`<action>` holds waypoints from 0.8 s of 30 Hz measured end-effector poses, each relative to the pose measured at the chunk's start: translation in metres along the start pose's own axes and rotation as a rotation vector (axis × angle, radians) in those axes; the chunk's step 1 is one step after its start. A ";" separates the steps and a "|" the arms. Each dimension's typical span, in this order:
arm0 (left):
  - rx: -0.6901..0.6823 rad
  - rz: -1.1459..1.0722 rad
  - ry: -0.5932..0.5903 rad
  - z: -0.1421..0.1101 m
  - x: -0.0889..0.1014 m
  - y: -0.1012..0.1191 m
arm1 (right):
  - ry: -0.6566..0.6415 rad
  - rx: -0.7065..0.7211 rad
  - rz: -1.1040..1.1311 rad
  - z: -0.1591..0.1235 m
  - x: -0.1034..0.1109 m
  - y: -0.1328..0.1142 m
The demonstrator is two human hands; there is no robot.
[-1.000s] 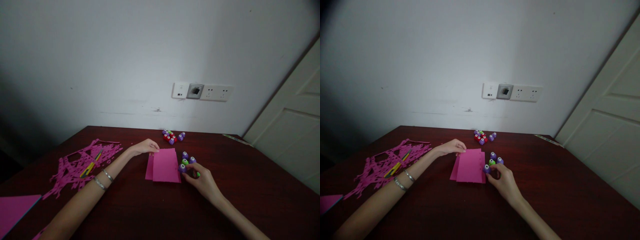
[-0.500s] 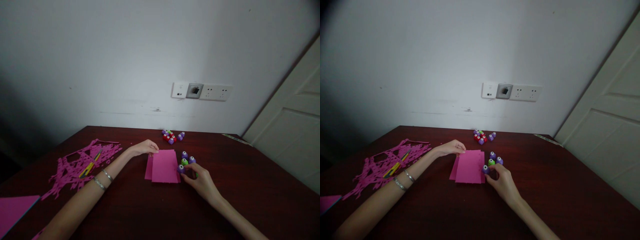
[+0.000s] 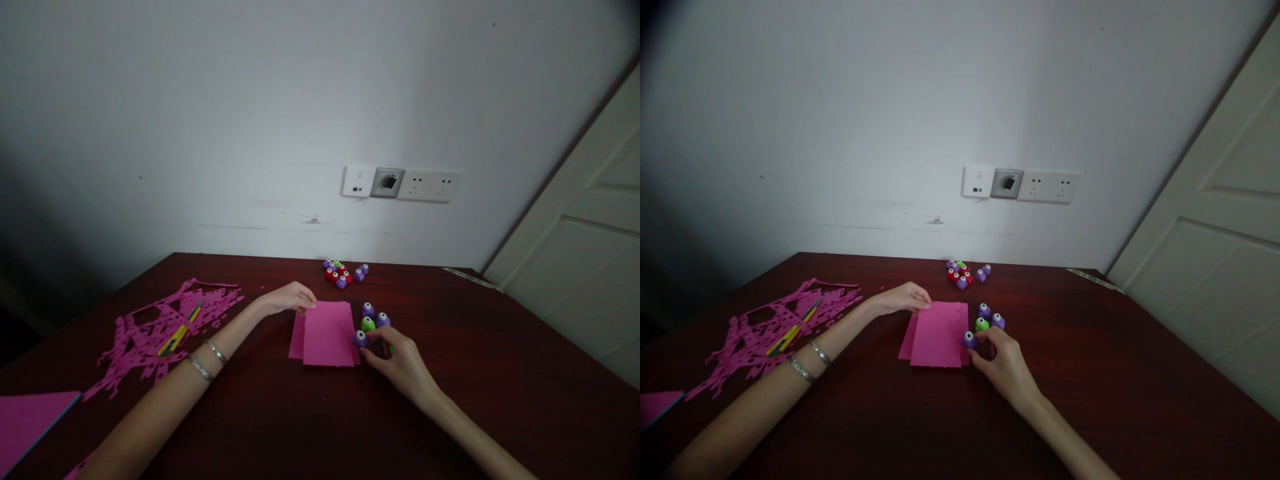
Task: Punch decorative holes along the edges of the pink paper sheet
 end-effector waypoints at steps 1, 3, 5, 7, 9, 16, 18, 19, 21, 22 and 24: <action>0.001 -0.003 0.000 0.000 0.000 0.000 | -0.001 -0.003 0.005 0.000 0.000 0.000; 0.006 -0.014 -0.001 0.000 0.001 -0.001 | 0.001 -0.006 0.014 0.000 0.000 0.001; 0.013 -0.025 -0.005 -0.001 0.001 -0.001 | 0.008 -0.007 0.015 0.000 0.001 0.002; 0.020 -0.033 -0.009 -0.001 0.000 -0.001 | 0.014 -0.003 0.010 0.000 0.002 0.003; 0.024 -0.038 -0.012 -0.001 0.000 -0.001 | 0.011 -0.001 0.002 0.000 0.001 0.003; 0.040 -0.048 -0.004 -0.001 -0.001 -0.002 | -0.006 -0.027 0.023 -0.001 -0.002 0.003; 0.038 -0.047 -0.008 -0.001 -0.001 -0.002 | -0.011 -0.021 0.025 -0.001 -0.003 0.002; 0.036 -0.046 -0.013 -0.001 -0.002 -0.002 | -0.014 -0.018 0.026 -0.001 -0.003 0.002; 0.033 -0.046 -0.019 -0.001 -0.002 -0.001 | -0.019 -0.012 0.029 -0.001 -0.003 0.002; 0.033 -0.047 -0.017 -0.001 -0.002 -0.001 | -0.021 -0.010 0.030 -0.001 -0.003 0.002; 0.035 -0.047 -0.006 -0.002 -0.002 -0.001 | -0.028 -0.006 0.033 -0.001 -0.004 0.002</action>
Point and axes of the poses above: each hand's wrist, its own z-axis towards the middle knuckle, its own x-axis out of the back of the hand, y = z × x, the point moved 8 cm from there along z, towards the middle knuckle, and after that the axes turned 10 degrees about z, right-handed, at the moved point
